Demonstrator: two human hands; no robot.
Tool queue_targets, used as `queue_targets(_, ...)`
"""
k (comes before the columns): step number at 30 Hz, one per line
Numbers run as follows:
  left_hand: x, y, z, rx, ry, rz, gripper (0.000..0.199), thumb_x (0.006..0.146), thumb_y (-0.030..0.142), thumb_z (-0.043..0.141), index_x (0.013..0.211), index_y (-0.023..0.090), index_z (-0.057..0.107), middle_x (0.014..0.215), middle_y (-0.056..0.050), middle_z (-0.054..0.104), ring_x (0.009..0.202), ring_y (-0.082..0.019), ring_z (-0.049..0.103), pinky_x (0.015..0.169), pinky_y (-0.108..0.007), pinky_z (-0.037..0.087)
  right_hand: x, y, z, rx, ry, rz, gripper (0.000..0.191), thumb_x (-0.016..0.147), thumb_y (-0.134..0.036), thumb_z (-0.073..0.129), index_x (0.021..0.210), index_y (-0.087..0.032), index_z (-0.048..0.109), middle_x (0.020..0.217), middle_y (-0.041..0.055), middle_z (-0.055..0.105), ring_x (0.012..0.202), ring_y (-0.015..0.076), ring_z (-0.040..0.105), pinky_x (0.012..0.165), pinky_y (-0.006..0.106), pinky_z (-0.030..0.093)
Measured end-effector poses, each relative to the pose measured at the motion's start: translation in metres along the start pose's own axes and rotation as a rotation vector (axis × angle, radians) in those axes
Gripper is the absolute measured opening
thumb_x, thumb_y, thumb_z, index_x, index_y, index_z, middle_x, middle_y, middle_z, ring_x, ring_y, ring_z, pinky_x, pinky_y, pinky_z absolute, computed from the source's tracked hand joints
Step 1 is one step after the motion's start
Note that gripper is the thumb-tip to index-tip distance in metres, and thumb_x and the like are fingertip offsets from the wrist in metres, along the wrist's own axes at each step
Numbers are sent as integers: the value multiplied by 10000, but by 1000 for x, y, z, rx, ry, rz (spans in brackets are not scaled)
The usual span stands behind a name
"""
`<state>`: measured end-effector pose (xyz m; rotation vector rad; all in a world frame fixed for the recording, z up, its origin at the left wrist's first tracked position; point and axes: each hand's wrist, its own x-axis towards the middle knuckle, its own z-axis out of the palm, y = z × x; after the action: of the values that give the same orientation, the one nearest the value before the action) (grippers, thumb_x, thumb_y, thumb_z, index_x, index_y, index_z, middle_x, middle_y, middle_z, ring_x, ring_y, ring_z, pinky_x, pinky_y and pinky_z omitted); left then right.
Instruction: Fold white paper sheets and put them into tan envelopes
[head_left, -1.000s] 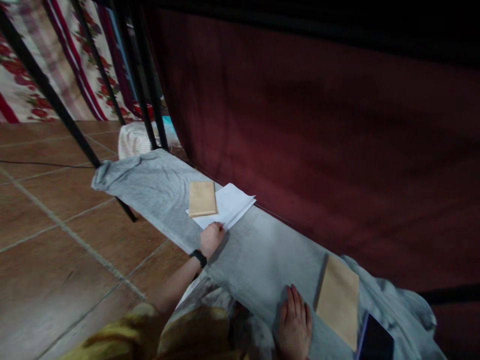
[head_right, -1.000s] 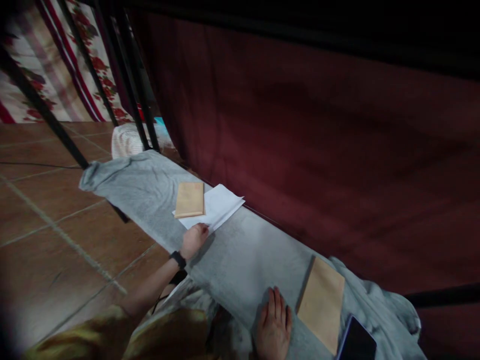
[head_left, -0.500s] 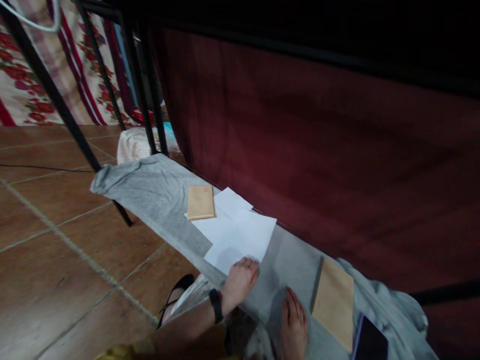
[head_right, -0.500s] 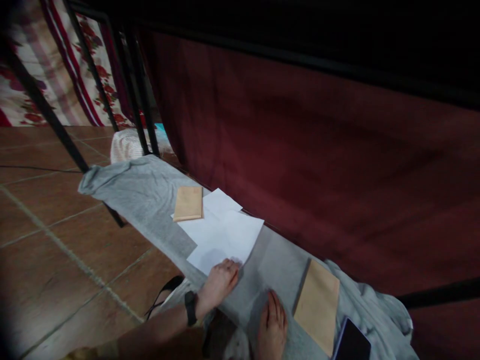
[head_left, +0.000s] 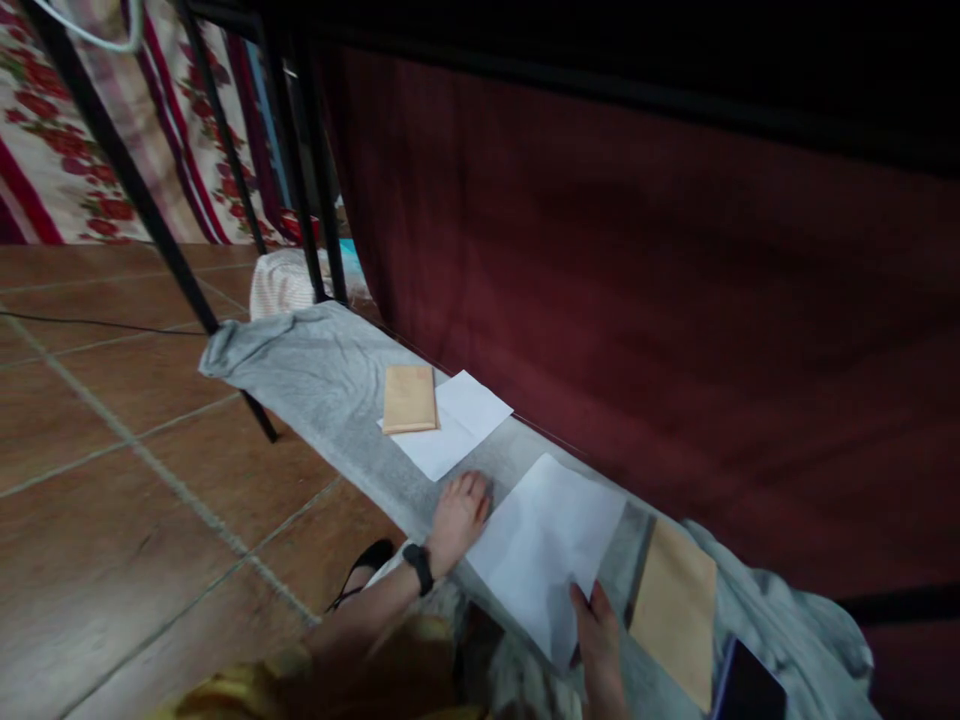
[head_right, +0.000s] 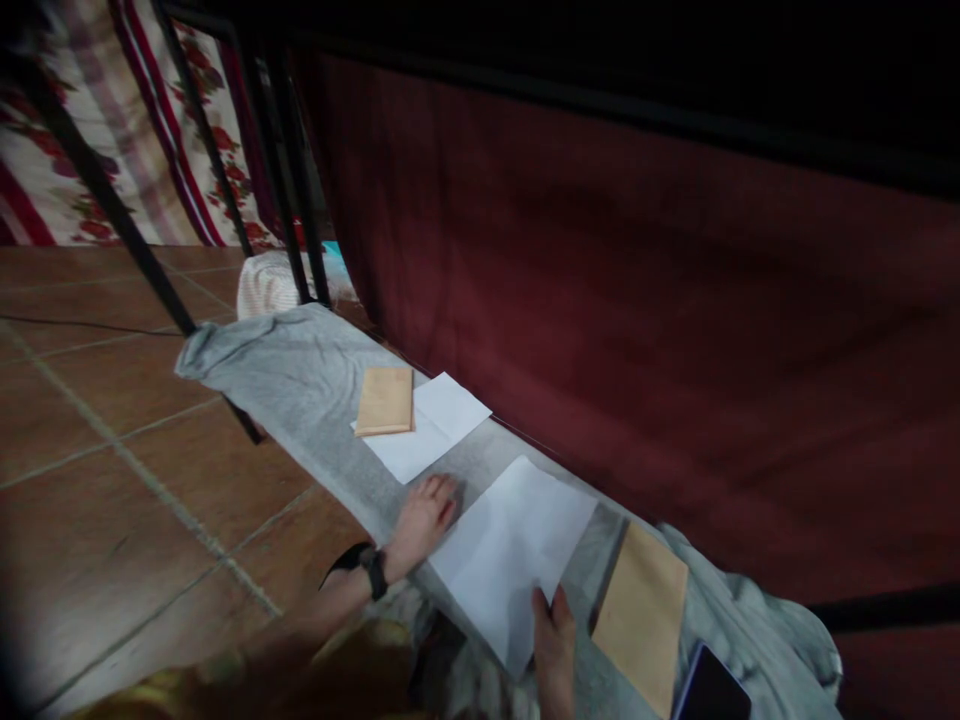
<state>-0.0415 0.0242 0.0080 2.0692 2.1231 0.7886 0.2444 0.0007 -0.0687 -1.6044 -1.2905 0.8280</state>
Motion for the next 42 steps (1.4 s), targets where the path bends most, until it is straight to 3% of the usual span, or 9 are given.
queue_targets(5, 26, -80, -7, 163, 130, -156, 365, 967, 218, 445, 1301, 146, 569, 1367, -178, 585, 1300, -310, 526, 1058, -480, 455, 10, 7, -6, -62, -47, 52, 625, 695, -733, 578, 985, -191, 695, 1033, 143, 759, 999, 316, 705, 882, 418, 555)
queue_targets(9, 30, -99, -9, 126, 122, -91, 360, 980, 268, 449, 1288, 133, 578, 1399, -185, 564, 1346, -308, 500, 1096, -481, 451, 14, 7, -4, -206, 69, -100, 720, 788, -705, 493, 1212, -139, 627, 1169, 188, 706, 1076, 334, 674, 890, 429, 546)
queue_targets(12, 23, -80, -1, 29, 86, 40, 370, 992, 260, 427, 1322, 161, 562, 1424, -151, 557, 1362, -267, 497, 1121, -462, 447, 14, 7, 3, -281, 88, -153, 753, 844, -656, 439, 1343, -101, 539, 1209, 218, 679, 1064, 341, 673, 867, 442, 544)
queue_targets(20, -34, 34, 50, -65, -168, 408, 536, 1002, 405, 478, 1488, 186, 423, 1603, -132, 362, 1496, -277, 301, 1184, -496, 359, 5, -9, 20, -447, 171, -265, 635, 984, -519, 290, 1427, -99, 469, 1208, 240, 646, 1066, 334, 657, 857, 467, 535)
queue_targets(23, -42, 52, 64, -38, -202, 446, 589, 987, 442, 498, 1492, 149, 419, 1588, -156, 378, 1494, -289, 303, 1193, -514, 337, 2, -23, 24, -555, 231, -301, 589, 1011, -475, 285, 1420, -106, 493, 1289, 246, 602, 1179, 345, 593, 946, 516, 489)
queue_targets(26, -40, 54, 76, -5, -197, 444, 552, 1004, 369, 435, 1497, 123, 417, 1572, -166, 401, 1488, -279, 319, 1209, -516, 300, -2, -37, 42, -564, 189, -381, 571, 1033, -435, 268, 1440, -95, 480, 1455, 231, 507, 1367, 326, 447, 1073, 536, 412)
queue_targets(29, -36, 49, 84, 53, -189, 477, 566, 963, 195, 391, 1520, 99, 382, 1575, -167, 393, 1489, -255, 319, 1221, -483, 272, -9, -45, 67, -548, -17, -457, 537, 1051, -340, 200, 1483, -136, 446, 1504, 158, 495, 1396, 238, 442, 1116, 472, 405)
queue_targets(32, -31, 43, 85, 105, -176, 475, 623, 919, 125, 380, 1541, 104, 350, 1583, -149, 387, 1489, -235, 320, 1227, -461, 264, -16, -47, 79, -652, -95, -493, 508, 1051, -277, 218, 1494, -157, 436, 1536, 118, 470, 1429, 210, 406, 1172, 468, 344)
queue_targets(42, -14, 12, 53, 100, -176, 300, 576, 1005, 346, 344, 1533, 120, 381, 1576, -125, 399, 1489, -245, 321, 1237, -457, 253, -4, -24, 30, -885, 80, -441, 570, 1059, -392, 310, 1545, -94, 328, 1548, 199, 424, 1427, 288, 407, 1161, 510, 321)
